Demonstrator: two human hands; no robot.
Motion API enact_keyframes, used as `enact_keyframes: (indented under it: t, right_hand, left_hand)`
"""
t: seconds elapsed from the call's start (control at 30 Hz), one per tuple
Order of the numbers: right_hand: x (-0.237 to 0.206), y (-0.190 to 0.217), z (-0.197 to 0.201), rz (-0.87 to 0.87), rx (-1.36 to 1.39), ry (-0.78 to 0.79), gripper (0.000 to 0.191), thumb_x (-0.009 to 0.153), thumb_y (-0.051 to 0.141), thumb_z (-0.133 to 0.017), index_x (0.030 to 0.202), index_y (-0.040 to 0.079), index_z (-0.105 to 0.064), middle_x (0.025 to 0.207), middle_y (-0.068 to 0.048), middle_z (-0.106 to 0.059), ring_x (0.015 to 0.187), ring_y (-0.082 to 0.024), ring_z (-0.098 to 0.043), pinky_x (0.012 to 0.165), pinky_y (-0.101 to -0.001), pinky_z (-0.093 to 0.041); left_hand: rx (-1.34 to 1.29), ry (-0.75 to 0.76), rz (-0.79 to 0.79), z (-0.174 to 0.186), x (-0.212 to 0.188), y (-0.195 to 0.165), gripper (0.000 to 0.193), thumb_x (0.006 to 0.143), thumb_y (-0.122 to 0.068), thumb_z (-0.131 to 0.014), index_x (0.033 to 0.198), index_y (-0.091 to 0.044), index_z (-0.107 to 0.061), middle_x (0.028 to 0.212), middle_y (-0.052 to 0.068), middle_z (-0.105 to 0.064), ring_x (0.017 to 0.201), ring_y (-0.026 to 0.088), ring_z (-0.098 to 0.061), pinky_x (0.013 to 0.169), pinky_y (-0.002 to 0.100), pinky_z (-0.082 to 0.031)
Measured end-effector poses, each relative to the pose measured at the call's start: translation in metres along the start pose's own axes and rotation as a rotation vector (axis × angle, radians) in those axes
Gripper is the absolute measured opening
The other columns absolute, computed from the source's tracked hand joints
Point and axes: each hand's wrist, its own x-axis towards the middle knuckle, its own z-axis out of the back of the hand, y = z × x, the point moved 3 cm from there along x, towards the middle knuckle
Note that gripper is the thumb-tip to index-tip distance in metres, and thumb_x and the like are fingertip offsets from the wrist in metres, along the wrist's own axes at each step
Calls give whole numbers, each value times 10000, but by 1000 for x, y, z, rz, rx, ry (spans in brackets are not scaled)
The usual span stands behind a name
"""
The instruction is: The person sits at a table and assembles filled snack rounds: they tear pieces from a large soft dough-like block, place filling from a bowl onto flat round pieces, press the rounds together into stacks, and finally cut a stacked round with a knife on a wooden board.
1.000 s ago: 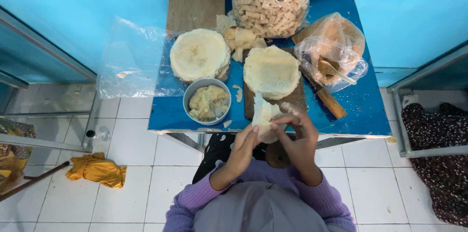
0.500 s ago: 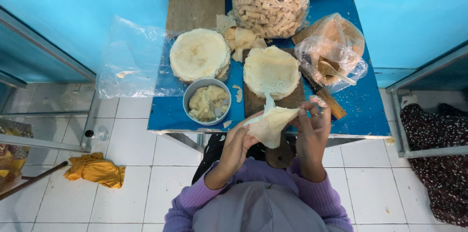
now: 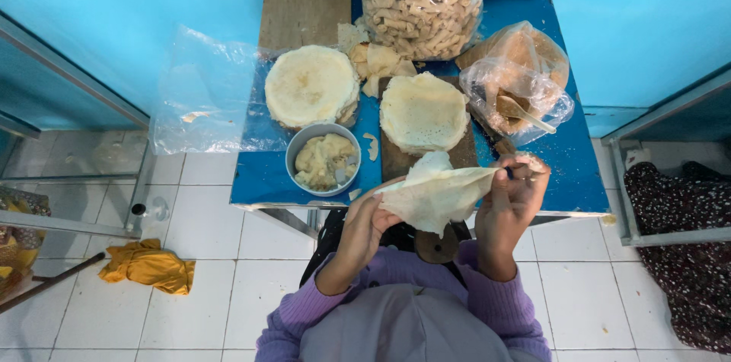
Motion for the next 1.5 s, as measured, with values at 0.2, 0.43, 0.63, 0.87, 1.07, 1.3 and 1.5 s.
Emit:
enact_keyframes:
  t: [0.2,0.43,0.63,0.87,1.07,1.3,1.5]
  right_hand:
    - [7,6,10,25,83,-57,353,1051,-125,-504,1330,89,-471,1201,-64,-525,1055,-113,-529,917,-226,-487]
    - [16,11,21,73,63,-71,356,1037,-148,-516,1303,87,-502,1211,-33,-525,1125,-125,-531,998,-243,-484]
    - [25,15,40,51,56,-106,357,1040,-158,-548,1301,84,-520,1183,-53,-560,1080,-122,-550,971,-227,-475]
    - [38,19,60,117,102,-101,369,1038,-191,-553,1309,60,-541,1124,-75,-583,1042,-132,-561,958,-231,-488]
    - [35,3,53,-37,-138,10,355,1013,-144,-593,1302,60,-560,1136,-53,-605,1004,-106,-615,795,-223,-516]
    - [30,11,28,116,-1037,445,382,881,-26,-729,1233,103,-657,1181,-97,-724,1040,-256,-705,886,-358,-567]
    - [0,22,-16,372,-1014,812,748,667,196,-868,1348,70,-586,1268,-200,-681,1232,-422,-591,1093,-545,-387]
  left_hand:
    - [-125,29,-21,4,-1,1,489,1076,-190,-378,1416,143,-491,1342,252,-643,1208,321,-670,1040,438,-545]
    - [-225,-45,-41,14,8,9,450,1138,-181,-376,1394,180,-452,1331,317,-603,1196,385,-650,1026,510,-539]
    - [-191,-13,-66,1,5,-15,542,1107,-220,-310,1471,168,-414,1398,311,-578,1244,362,-635,1048,477,-530]
    - [-231,-48,-119,-8,3,-27,546,1101,-226,-300,1454,176,-411,1398,303,-580,1241,374,-635,1049,488,-535]
    - [-218,-71,-137,-8,8,-25,530,1102,-209,-315,1470,159,-414,1408,285,-575,1268,340,-622,1065,467,-523]
    - [-36,-85,-171,-2,-3,-23,537,1039,-163,-424,1528,55,-388,1378,227,-605,1267,298,-632,1066,432,-520]
    - [332,-103,-244,-15,-9,-23,748,924,74,-636,1581,-76,-312,1224,147,-543,1097,189,-554,946,317,-486]
